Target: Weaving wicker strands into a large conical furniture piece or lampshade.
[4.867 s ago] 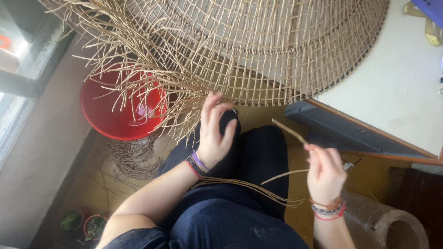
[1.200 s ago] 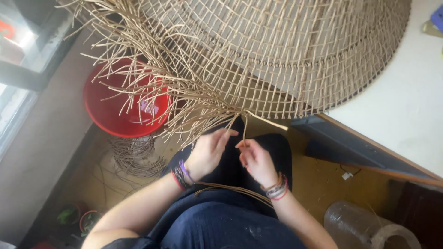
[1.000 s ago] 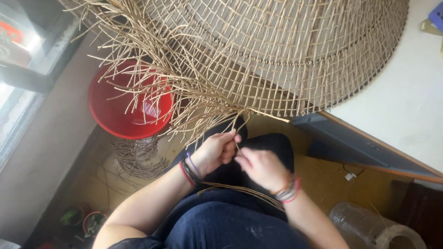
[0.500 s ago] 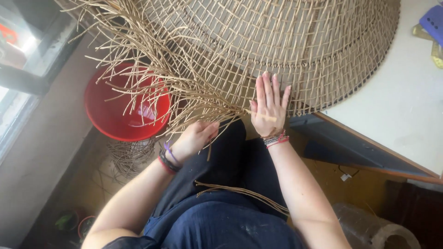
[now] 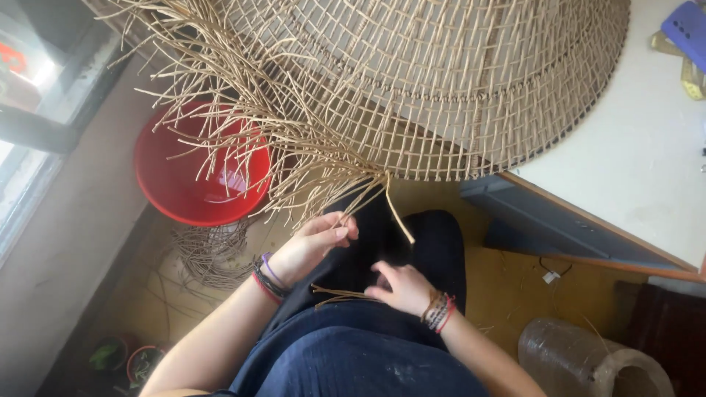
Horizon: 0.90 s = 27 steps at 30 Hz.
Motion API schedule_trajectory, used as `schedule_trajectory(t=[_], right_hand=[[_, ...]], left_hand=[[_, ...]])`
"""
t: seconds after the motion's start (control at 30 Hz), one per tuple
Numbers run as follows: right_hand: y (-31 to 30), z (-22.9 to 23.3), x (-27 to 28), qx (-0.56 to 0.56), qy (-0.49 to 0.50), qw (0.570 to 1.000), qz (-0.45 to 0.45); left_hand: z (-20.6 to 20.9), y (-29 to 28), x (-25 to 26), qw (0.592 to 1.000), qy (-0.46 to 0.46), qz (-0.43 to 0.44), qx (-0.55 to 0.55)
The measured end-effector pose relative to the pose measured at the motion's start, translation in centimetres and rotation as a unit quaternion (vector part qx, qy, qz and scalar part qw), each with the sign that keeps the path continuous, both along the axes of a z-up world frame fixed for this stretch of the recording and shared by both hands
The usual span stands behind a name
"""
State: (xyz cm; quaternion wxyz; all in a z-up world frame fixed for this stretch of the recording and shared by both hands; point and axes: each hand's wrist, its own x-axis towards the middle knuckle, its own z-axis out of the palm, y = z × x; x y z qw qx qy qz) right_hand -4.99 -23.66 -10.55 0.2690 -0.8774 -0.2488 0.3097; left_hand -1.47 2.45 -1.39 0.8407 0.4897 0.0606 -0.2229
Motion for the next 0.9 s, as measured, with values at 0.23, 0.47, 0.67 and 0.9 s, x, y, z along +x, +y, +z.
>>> schedule_trajectory(t=[0.23,0.47,0.67,0.9], right_hand=[[-0.2,2.5,-1.1,0.048,0.108,0.992,-0.035],[-0.1,3.6,-1.6,0.107,-0.037,0.992,-0.056],[-1.2,3.2,-0.3,0.183,-0.141,0.948,-0.217],[0.6,5.6,1.0,0.196,-0.156,0.936,-0.247]], left_hand=[[0.1,-1.5,-0.9,0.971,-0.173,-0.07,-0.15],[0.0,-2.3,-2.0,0.985,-0.136,-0.066,-0.083],[-1.0,-2.6,-1.8,0.983,-0.096,-0.064,0.145],[0.6,-1.3,-2.3,0.819,-0.276,-0.137,0.483]])
